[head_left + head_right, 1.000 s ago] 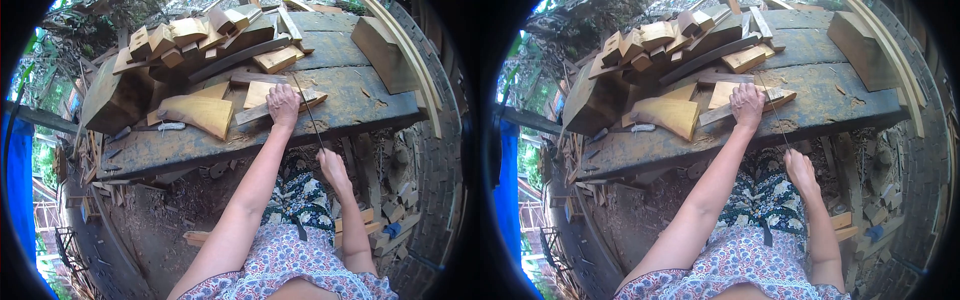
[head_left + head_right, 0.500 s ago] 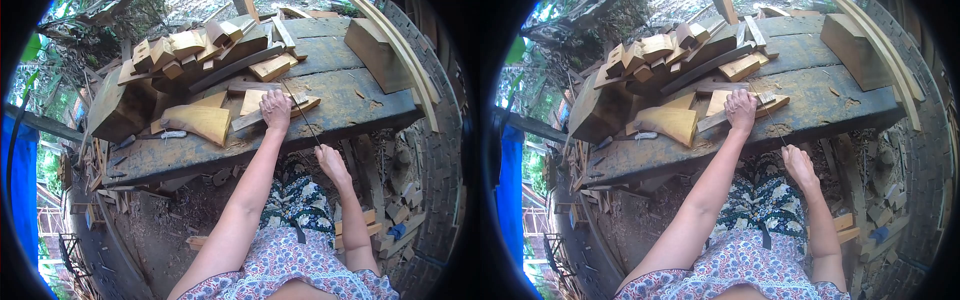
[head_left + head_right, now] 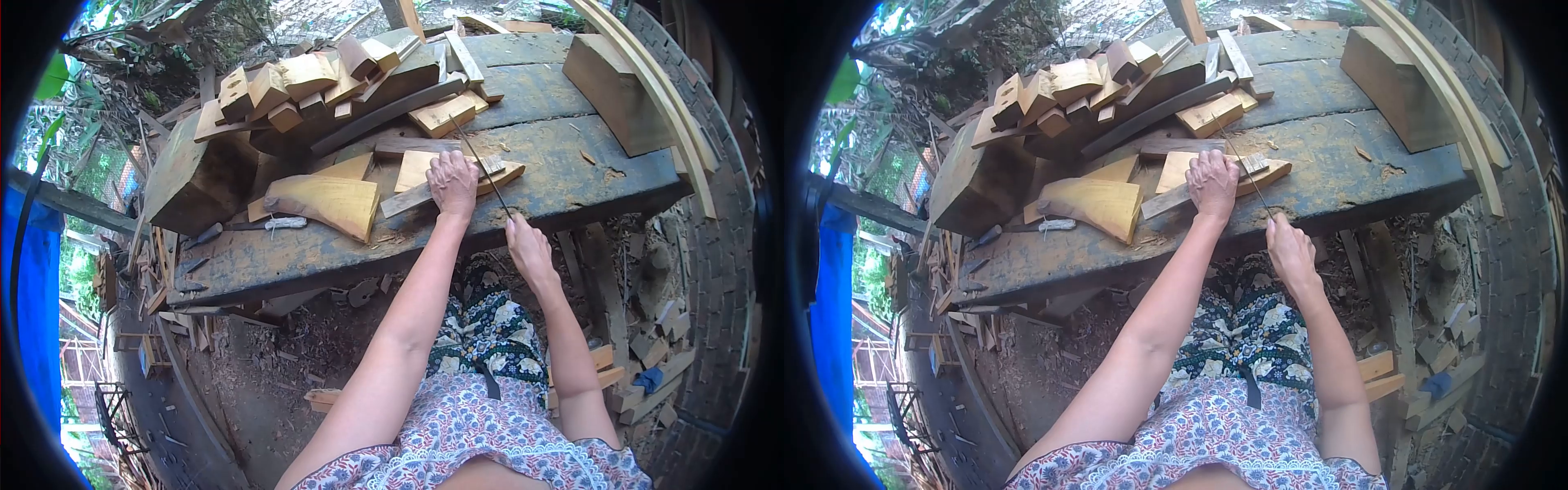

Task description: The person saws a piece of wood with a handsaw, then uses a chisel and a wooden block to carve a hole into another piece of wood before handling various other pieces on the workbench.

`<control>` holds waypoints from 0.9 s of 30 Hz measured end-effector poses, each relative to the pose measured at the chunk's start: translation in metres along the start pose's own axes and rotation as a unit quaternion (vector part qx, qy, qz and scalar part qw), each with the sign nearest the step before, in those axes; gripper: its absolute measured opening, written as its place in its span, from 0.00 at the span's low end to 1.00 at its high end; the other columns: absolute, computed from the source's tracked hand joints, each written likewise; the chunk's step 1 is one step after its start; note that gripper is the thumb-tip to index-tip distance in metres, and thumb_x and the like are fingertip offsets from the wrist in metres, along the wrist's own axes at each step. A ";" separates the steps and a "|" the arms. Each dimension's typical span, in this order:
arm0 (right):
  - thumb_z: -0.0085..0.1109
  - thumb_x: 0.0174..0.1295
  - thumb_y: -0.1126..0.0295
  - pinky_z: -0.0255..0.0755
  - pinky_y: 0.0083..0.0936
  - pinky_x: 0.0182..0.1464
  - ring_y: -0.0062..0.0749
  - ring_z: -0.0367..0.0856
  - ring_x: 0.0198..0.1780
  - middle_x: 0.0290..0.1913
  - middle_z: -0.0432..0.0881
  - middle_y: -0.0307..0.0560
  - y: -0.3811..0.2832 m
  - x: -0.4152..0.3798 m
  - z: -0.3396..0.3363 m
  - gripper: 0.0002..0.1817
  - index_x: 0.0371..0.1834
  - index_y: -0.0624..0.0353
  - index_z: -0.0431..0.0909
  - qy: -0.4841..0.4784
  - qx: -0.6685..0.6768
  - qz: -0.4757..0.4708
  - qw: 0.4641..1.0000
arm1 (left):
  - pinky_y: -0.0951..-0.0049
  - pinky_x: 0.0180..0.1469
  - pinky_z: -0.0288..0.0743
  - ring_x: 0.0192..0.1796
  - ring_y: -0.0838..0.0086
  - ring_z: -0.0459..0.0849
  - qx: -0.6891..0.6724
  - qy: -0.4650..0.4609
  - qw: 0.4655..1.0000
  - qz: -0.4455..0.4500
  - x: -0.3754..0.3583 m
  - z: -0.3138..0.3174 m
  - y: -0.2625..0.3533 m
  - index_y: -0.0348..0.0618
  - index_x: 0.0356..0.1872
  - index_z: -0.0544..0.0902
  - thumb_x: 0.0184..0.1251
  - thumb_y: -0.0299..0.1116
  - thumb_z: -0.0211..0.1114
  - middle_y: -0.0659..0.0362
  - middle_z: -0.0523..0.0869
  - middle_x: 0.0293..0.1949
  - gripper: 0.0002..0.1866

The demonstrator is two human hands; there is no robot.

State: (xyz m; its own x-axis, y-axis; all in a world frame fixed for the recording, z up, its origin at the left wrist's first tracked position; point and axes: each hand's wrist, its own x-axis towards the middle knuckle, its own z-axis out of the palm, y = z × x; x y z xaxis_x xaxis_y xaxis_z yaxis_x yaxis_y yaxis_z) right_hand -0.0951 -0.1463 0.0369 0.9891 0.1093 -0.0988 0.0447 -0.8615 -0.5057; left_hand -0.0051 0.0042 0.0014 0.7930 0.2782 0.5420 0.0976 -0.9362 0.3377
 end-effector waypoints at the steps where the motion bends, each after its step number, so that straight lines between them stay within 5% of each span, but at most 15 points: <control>1: 0.41 0.71 0.59 0.72 0.54 0.42 0.63 0.80 0.39 0.33 0.81 0.65 -0.003 0.006 0.002 0.15 0.41 0.60 0.71 0.015 -0.004 -0.012 1.000 | 0.58 0.45 0.71 0.43 0.60 0.76 0.001 0.003 1.000 -0.001 0.001 0.000 0.000 0.43 0.31 0.76 0.61 0.37 0.55 0.54 0.78 0.35 0.09; 13: 0.43 0.70 0.61 0.70 0.57 0.38 0.66 0.78 0.37 0.29 0.78 0.69 0.020 -0.042 0.004 0.14 0.36 0.62 0.71 0.001 0.009 -0.002 1.000 | 0.59 0.44 0.70 0.42 0.60 0.76 -0.003 -0.013 1.000 -0.004 0.000 0.000 -0.001 0.43 0.32 0.76 0.60 0.37 0.56 0.54 0.78 0.34 0.08; 23: 0.42 0.70 0.59 0.73 0.52 0.42 0.63 0.80 0.39 0.30 0.81 0.66 -0.008 0.035 0.013 0.17 0.35 0.62 0.73 0.033 -0.028 -0.043 0.998 | 0.58 0.45 0.70 0.43 0.60 0.76 0.007 -0.004 1.000 -0.009 0.000 0.002 -0.001 0.43 0.32 0.76 0.61 0.38 0.55 0.54 0.78 0.36 0.09; 27: 0.42 0.70 0.59 0.73 0.53 0.41 0.64 0.79 0.39 0.30 0.80 0.67 0.009 -0.010 0.001 0.16 0.35 0.62 0.73 0.015 -0.015 -0.030 0.999 | 0.58 0.46 0.70 0.43 0.60 0.76 0.009 -0.001 1.000 -0.012 0.000 0.003 0.001 0.43 0.31 0.76 0.60 0.37 0.56 0.55 0.78 0.35 0.09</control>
State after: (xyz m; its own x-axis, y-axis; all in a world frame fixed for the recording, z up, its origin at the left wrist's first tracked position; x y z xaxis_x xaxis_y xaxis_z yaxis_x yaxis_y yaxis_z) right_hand -0.1043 -0.1548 0.0329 0.9882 0.1469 -0.0435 0.1078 -0.8684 -0.4841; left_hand -0.0034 0.0028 -0.0004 0.7915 0.3006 0.5321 0.1282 -0.9330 0.3363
